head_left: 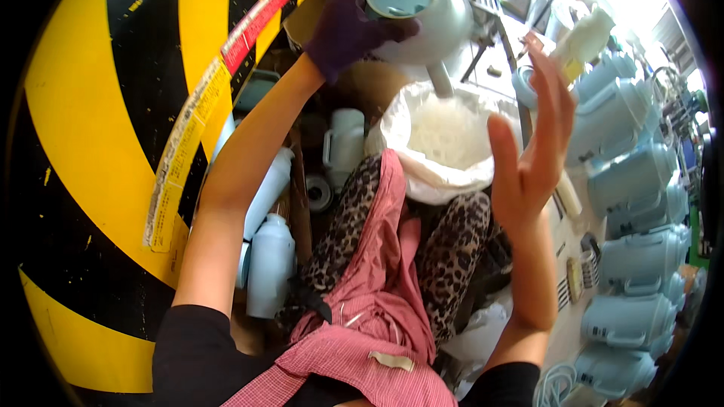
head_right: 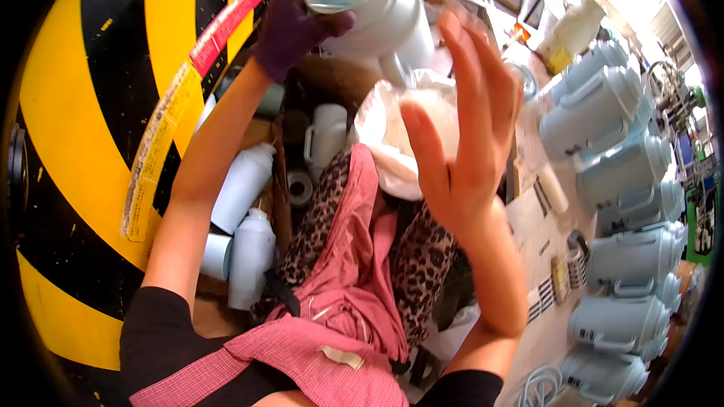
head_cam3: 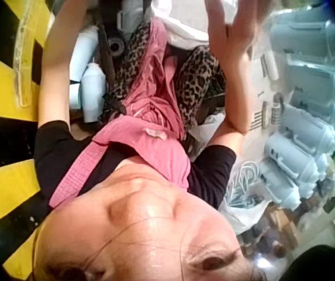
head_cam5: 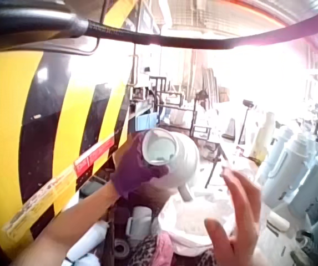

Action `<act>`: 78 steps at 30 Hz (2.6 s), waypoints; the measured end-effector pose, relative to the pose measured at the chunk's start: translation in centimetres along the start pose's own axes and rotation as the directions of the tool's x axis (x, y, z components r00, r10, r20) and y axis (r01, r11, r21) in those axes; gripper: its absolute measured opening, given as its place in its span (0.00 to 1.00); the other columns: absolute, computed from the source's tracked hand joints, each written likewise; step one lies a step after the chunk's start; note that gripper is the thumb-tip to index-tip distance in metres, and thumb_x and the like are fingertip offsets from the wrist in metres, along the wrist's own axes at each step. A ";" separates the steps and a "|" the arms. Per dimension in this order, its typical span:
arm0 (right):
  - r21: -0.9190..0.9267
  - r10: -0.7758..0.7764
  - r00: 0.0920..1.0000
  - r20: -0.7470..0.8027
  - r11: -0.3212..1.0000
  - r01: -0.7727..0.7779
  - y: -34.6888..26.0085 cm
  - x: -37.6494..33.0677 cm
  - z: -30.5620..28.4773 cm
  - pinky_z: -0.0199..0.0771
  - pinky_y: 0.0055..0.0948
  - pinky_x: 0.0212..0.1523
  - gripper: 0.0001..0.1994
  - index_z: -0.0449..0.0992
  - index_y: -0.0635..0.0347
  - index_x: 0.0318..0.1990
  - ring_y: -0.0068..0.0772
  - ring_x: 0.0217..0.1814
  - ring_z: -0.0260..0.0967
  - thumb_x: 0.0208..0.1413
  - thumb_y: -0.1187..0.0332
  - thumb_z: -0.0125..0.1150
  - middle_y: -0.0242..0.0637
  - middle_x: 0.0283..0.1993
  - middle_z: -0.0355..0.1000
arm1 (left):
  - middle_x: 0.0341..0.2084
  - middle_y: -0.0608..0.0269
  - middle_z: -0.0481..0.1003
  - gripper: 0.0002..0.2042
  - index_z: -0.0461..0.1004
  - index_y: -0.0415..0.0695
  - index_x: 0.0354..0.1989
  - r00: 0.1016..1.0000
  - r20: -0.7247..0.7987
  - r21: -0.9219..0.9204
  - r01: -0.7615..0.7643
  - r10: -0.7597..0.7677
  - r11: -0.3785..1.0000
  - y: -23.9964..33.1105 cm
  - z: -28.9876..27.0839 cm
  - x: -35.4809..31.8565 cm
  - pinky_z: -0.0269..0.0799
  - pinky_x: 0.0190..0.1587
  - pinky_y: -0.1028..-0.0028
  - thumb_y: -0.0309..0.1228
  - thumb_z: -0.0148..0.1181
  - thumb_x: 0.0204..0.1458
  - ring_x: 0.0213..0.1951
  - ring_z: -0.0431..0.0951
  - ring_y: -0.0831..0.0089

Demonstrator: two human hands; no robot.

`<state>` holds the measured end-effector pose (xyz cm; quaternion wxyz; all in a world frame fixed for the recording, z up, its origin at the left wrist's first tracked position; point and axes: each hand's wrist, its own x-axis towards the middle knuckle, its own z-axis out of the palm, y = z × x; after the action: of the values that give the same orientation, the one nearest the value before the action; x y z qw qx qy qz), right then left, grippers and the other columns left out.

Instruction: The person assembles thermal flasks by placing a sealing ring inside the neck, applying a label to the body, and screwing on a base cap.

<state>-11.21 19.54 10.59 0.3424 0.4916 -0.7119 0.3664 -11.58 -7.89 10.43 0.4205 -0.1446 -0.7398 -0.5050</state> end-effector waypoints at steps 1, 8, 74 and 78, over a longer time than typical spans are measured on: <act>-0.014 0.008 1.000 0.000 1.000 -0.008 0.3 -0.8 0.4 0.62 0.46 0.65 0.24 0.71 0.69 0.62 0.55 0.66 0.64 0.59 0.72 0.62 0.51 0.65 0.68 | 0.55 0.57 0.73 0.43 0.66 0.42 0.61 0.983 -0.077 -0.006 -0.168 0.167 0.986 -3.5 -0.4 1.9 0.72 0.59 0.68 0.39 0.84 0.35 0.56 0.75 0.66; -0.028 0.146 0.968 0.206 0.989 -0.143 4.5 -9.1 2.3 0.70 0.41 0.55 0.14 0.81 0.60 0.47 0.48 0.54 0.69 0.52 0.81 0.63 0.41 0.52 0.75 | 0.54 0.56 0.73 0.43 0.68 0.42 0.60 0.942 -0.026 0.400 -0.298 0.336 0.867 -10.7 -3.9 3.2 0.72 0.59 0.63 0.40 0.84 0.33 0.54 0.76 0.58; 0.254 0.637 0.497 0.589 0.438 -0.862 -5.5 -12.9 -2.5 0.63 0.23 0.36 0.13 0.77 0.63 0.41 0.22 0.35 0.60 0.45 0.78 0.64 0.30 0.38 0.66 | 0.66 0.51 0.68 0.07 0.75 0.48 0.35 0.837 0.542 0.078 0.038 -0.075 0.996 11.6 5.4 -20.6 0.43 0.72 0.42 0.35 0.64 0.55 0.71 0.57 0.39; 0.233 0.637 0.483 0.601 0.438 -0.868 -5.5 -12.4 -3.0 0.64 0.23 0.35 0.09 0.75 0.65 0.37 0.21 0.32 0.60 0.45 0.80 0.63 0.30 0.37 0.67 | 0.63 0.51 0.71 0.11 0.77 0.47 0.32 0.898 0.440 0.361 -0.151 -0.025 0.920 11.2 5.4 -22.0 0.44 0.70 0.36 0.42 0.61 0.57 0.69 0.61 0.40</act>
<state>-2.06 26.29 2.53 -0.1732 0.2464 -0.7871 0.5383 6.27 6.46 -0.17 0.2809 -0.1925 -0.8945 -0.2897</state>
